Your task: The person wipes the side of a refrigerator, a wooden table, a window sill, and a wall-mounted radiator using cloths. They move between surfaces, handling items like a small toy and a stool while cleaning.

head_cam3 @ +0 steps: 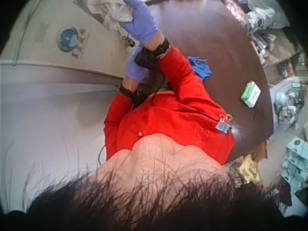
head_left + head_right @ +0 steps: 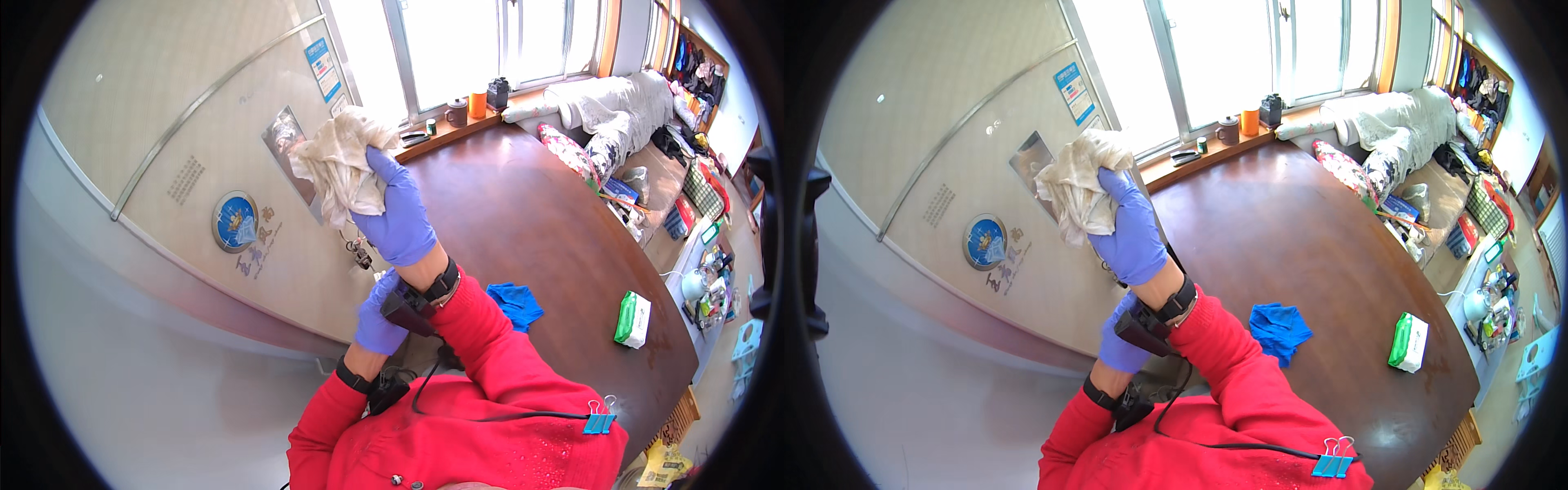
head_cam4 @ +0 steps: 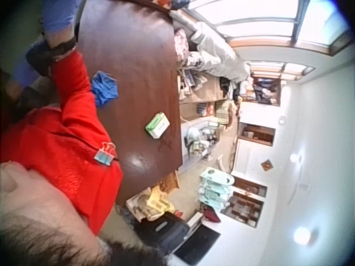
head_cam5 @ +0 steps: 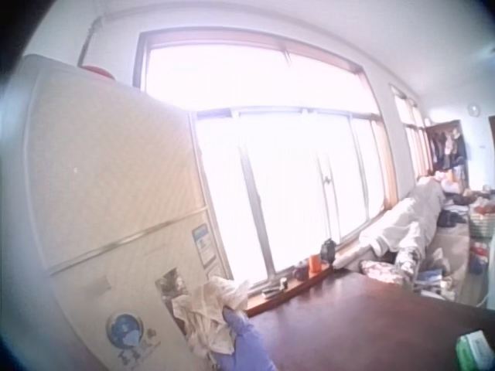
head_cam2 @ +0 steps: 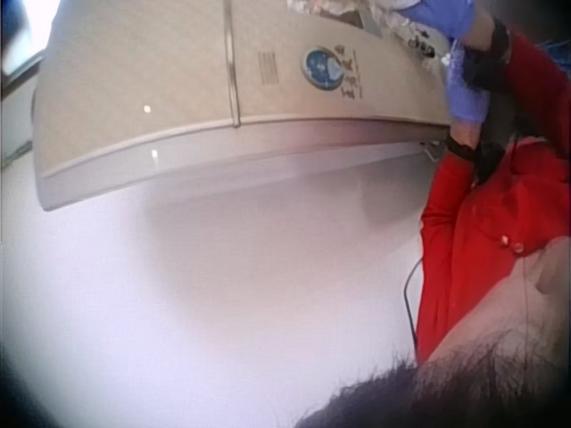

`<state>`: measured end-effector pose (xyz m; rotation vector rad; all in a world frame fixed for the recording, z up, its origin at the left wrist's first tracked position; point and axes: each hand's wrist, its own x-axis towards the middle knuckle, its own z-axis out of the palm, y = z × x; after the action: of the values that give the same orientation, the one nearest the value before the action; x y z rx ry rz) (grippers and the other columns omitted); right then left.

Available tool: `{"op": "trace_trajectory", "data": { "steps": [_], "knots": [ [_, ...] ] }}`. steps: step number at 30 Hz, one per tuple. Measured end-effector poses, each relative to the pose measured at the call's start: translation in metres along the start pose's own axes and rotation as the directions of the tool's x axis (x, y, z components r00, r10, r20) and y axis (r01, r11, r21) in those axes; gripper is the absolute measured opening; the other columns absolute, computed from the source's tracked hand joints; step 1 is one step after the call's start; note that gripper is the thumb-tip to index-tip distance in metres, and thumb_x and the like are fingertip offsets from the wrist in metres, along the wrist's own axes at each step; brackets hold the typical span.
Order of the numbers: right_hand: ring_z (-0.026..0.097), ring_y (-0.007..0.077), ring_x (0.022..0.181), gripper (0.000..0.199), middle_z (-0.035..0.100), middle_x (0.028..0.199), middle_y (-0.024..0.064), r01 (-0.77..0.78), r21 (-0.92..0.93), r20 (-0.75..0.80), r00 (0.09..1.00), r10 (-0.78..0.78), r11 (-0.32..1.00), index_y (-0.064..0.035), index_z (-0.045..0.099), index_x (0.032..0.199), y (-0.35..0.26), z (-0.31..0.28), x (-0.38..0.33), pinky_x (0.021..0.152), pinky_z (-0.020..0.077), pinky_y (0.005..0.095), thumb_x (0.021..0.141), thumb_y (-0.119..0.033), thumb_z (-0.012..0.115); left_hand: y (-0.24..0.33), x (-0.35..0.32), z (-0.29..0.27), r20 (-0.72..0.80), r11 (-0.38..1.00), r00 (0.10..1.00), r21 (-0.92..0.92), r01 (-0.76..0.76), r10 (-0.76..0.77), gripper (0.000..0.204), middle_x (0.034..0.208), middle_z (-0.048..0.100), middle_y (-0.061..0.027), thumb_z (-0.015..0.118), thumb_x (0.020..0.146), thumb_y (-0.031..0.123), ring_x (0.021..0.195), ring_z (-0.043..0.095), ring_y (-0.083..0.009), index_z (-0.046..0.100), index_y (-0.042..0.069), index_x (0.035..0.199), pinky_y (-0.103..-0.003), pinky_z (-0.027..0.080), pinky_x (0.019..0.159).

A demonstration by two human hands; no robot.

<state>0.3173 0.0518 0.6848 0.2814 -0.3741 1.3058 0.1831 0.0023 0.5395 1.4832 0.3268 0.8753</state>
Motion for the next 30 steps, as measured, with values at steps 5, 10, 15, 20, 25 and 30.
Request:
{"op": "trace_trajectory", "data": {
  "steps": [5, 10, 15, 20, 25, 30],
  "knots": [
    [0.054, 0.0306, 0.129, 0.044, 0.053, 0.142, 0.0160, -0.007, 0.011, -0.003, 1.000, 0.007, 1.000, -0.0027, 0.046, 0.142, 0.001, -0.013, -0.005, 0.114, 0.0426, 0.0425, 0.101, -0.014, 0.055, 0.001, 0.003, -0.004, 0.180, 0.536, 0.916, -0.764, 0.360, -0.358, 0.046, 0.134, 0.057, -0.0124, 0.062, 0.091, -0.005, 0.120, 0.057, -0.0243, 0.054, 0.005, 0.135, -0.036, 0.047, 0.103],
    [0.053, 0.0294, 0.130, 0.046, 0.052, 0.143, 0.0144, 0.014, -0.021, -0.043, 0.999, -0.015, 1.000, -0.0040, 0.043, 0.144, 0.003, -0.018, -0.010, 0.113, 0.0432, 0.0419, 0.100, -0.013, 0.054, -0.013, 0.000, -0.012, -0.026, 0.869, 0.956, -0.425, 0.254, -0.292, 0.028, 0.105, 0.060, -0.0062, 0.063, 0.086, -0.002, 0.098, 0.060, -0.0190, 0.059, 0.007, 0.112, -0.032, 0.049, 0.089],
    [0.054, 0.0288, 0.129, 0.047, 0.053, 0.141, 0.0129, 0.032, -0.062, 0.032, 0.999, -0.030, 0.998, -0.0067, 0.041, 0.146, 0.004, -0.014, -0.020, 0.112, 0.0438, 0.0412, 0.100, -0.012, 0.053, -0.037, -0.010, -0.030, -0.021, 0.958, 0.968, -0.149, 0.246, -0.252, 0.038, 0.095, 0.054, -0.0034, 0.069, 0.078, -0.011, 0.086, 0.053, -0.0147, 0.059, 0.009, 0.109, -0.028, 0.045, 0.076],
    [0.055, 0.0251, 0.127, 0.049, 0.053, 0.139, 0.0106, 0.045, -0.156, -0.007, 0.999, -0.047, 0.987, -0.0055, 0.041, 0.146, 0.009, -0.012, -0.025, 0.110, 0.0442, 0.0381, 0.100, -0.015, 0.056, -0.020, -0.014, -0.027, 0.081, 0.986, 0.984, 0.073, 0.150, -0.156, 0.028, 0.102, 0.058, -0.0052, 0.062, 0.089, 0.001, 0.092, 0.057, -0.0162, 0.060, 0.008, 0.116, -0.030, 0.047, 0.085],
    [0.060, 0.0141, 0.112, 0.042, 0.062, 0.122, 0.0038, 0.240, -0.548, -0.023, 0.953, -0.302, 0.801, -0.0065, 0.054, 0.138, 0.001, -0.032, -0.008, 0.095, 0.0477, 0.0273, 0.098, -0.015, 0.062, 0.035, -0.011, -0.009, -0.118, 0.795, 0.911, -0.540, 0.277, -0.396, 0.042, 0.123, 0.063, -0.0116, 0.051, 0.101, 0.023, 0.111, 0.061, -0.0225, 0.053, -0.002, 0.134, -0.036, 0.045, 0.101],
    [0.059, 0.0098, 0.101, 0.037, 0.065, 0.112, -0.0002, 0.157, -0.702, -0.146, 0.923, -0.356, 0.694, -0.0065, 0.059, 0.132, -0.039, -0.096, -0.006, 0.087, 0.0480, 0.0243, 0.096, -0.014, 0.064, 0.091, -0.048, -0.034, -0.269, 0.982, 0.947, -0.118, 0.145, -0.172, 0.046, 0.129, 0.061, -0.0177, 0.049, 0.101, 0.025, 0.116, 0.061, -0.0276, 0.051, -0.004, 0.136, -0.039, 0.047, 0.101]
  ]
}}
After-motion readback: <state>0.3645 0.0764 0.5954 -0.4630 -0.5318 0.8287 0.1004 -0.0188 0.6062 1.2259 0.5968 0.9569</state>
